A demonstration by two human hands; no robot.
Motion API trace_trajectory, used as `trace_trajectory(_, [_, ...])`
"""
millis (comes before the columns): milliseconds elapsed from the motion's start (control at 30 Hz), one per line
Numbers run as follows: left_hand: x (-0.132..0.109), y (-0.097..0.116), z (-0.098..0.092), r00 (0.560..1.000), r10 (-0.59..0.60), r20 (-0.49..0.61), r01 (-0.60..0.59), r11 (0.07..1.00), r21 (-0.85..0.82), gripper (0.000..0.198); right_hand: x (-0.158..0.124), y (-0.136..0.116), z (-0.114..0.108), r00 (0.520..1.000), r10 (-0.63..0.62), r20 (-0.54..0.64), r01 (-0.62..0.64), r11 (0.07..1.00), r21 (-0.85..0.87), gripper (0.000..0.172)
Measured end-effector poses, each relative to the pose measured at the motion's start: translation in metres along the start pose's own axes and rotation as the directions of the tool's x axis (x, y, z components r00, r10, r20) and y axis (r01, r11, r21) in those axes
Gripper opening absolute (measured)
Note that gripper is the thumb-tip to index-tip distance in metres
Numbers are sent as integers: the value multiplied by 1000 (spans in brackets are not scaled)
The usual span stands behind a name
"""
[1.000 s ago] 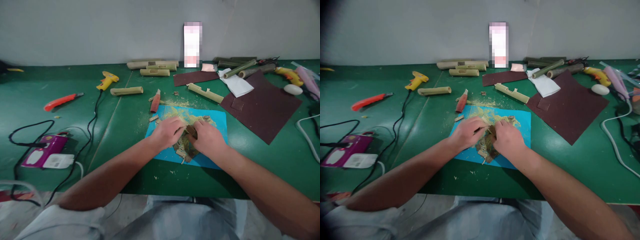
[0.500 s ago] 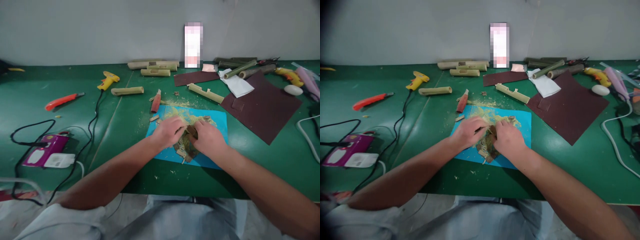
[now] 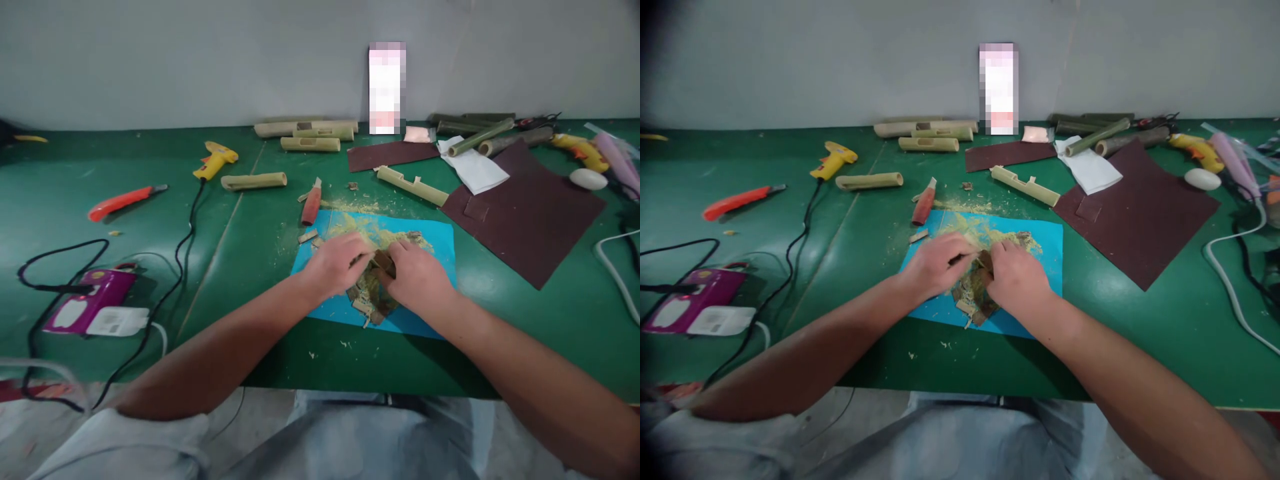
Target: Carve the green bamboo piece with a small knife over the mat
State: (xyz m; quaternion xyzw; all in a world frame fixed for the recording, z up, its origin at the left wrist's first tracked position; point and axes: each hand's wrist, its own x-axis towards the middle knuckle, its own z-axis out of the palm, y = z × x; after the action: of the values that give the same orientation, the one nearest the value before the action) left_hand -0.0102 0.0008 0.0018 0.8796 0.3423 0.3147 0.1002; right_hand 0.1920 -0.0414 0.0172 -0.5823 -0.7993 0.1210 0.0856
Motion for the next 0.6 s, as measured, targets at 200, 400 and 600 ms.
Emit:
trace_trajectory(200, [0,2,0,1000,1,22,-1,1000,18,19,0,0,0,1000,-5,-3,5,1000,8,15])
trace_trajectory(400, [-1,-4,1,1000,-3,-26,5,998,61,19,0,0,1,1000,-1,-15,1,1000,3,16])
trace_trajectory(600, [-1,-6,0,999,-25,-40,27,998,48,20,1,0,0,1000,3,-19,-3,1000,14,14])
